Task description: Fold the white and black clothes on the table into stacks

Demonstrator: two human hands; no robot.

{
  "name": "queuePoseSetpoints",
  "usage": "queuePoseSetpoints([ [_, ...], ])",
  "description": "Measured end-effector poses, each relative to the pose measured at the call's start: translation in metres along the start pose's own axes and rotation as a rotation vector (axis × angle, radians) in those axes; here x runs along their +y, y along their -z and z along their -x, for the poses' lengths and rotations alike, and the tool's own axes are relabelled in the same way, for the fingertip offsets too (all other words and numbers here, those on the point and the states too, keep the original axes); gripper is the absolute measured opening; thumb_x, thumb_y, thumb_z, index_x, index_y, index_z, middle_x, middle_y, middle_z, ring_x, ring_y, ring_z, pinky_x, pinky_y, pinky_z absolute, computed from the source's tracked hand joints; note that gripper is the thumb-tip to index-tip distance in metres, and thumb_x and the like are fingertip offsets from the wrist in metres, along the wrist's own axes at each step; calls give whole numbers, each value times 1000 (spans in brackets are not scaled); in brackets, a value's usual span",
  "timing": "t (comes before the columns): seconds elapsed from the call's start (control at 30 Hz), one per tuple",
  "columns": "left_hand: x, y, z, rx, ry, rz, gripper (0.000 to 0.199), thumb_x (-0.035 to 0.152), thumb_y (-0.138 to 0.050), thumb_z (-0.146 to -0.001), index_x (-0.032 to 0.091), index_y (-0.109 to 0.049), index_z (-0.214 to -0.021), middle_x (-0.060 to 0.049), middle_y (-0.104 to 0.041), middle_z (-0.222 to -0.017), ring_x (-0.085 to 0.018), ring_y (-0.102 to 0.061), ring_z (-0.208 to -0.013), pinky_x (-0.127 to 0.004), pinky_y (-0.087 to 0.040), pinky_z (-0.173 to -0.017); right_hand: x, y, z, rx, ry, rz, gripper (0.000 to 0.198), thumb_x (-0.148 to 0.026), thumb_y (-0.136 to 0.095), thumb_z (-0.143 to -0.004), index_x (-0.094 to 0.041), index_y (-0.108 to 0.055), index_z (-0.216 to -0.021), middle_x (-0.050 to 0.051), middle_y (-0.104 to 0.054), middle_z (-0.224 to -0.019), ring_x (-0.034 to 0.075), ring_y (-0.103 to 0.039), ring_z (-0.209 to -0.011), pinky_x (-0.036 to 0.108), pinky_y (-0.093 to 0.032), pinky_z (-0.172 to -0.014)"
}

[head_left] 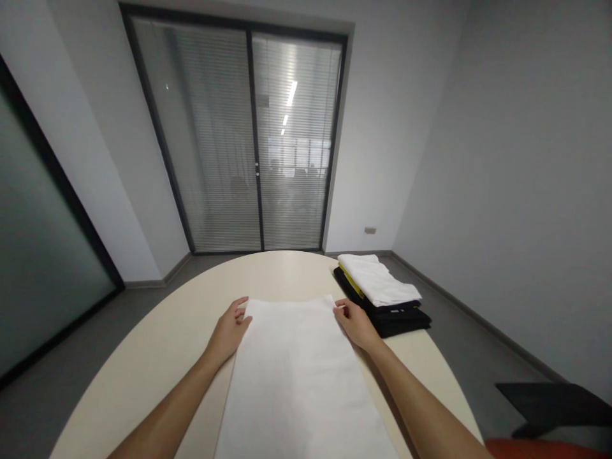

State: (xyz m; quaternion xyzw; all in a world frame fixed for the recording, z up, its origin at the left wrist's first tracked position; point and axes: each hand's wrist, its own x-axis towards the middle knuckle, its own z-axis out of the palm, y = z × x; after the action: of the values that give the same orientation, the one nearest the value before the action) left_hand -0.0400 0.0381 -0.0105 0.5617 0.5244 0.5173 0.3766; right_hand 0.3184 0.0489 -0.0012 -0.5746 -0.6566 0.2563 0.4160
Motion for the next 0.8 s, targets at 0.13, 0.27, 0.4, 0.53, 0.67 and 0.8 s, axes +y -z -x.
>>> queuePoseSetpoints([
  [0.13, -4, 1, -1, 15, -62, -50, 62, 43, -68, -74, 17, -53, -128, -9, -71, -101, -19, -71, -77, -33, -55, -73, -2, 1, 1, 24, -45, -54, 31, -42, -52, -82, -15, -59, -97, -4, -52, -61, 12, -46, -53, 23, -36, -50],
  [0.27, -9, 3, -3, 11, -92, -104, 61, 41, -68, -76, 18, -54, -130, -10, -73, -103, -20, -71, -78, -35, -56, -76, -9, 4, 4, 43, -53, -67, 39, -45, -54, -82, -15, -58, -106, -5, -49, -61, 12, -46, -53, 24, -37, -52],
  [0.4, -11, 3, -2, 31, -116, -142, 65, 37, -68, -76, 19, -51, -135, -12, -71, -114, -19, -70, -81, -35, -55, -80, -9, 8, 9, -32, -16, -52, 51, -48, -59, -82, -17, -53, -122, -5, -52, -67, 13, -49, -58, 24, -38, -54],
  [0.53, -5, 2, 6, 27, -135, -301, 61, 31, -63, -79, 20, -50, -138, -13, -68, -123, -21, -69, -89, -36, -55, -83, -10, 15, 15, -131, -36, 40, 51, -45, -61, -80, -18, -55, -123, -3, -56, -71, 14, -51, -59, 24, -39, -54],
  [0.67, -2, 4, 11, 80, -215, -565, 54, 28, -62, -81, 17, -55, -133, -14, -70, -116, -28, -65, -106, -43, -48, -97, -21, 17, 19, -81, -28, 284, 49, -42, -58, -86, -17, -55, -128, 3, -65, -79, 17, -59, -68, 28, -43, -65],
  [0.8, -3, 6, 7, 109, -165, -513, 53, 28, -65, -77, 19, -57, -129, -11, -73, -106, -28, -66, -106, -43, -47, -98, -29, 9, 19, 4, 47, 498, 34, -38, -58, -87, -16, -65, -112, 12, -68, -95, 24, -62, -88, 33, -45, -79],
])
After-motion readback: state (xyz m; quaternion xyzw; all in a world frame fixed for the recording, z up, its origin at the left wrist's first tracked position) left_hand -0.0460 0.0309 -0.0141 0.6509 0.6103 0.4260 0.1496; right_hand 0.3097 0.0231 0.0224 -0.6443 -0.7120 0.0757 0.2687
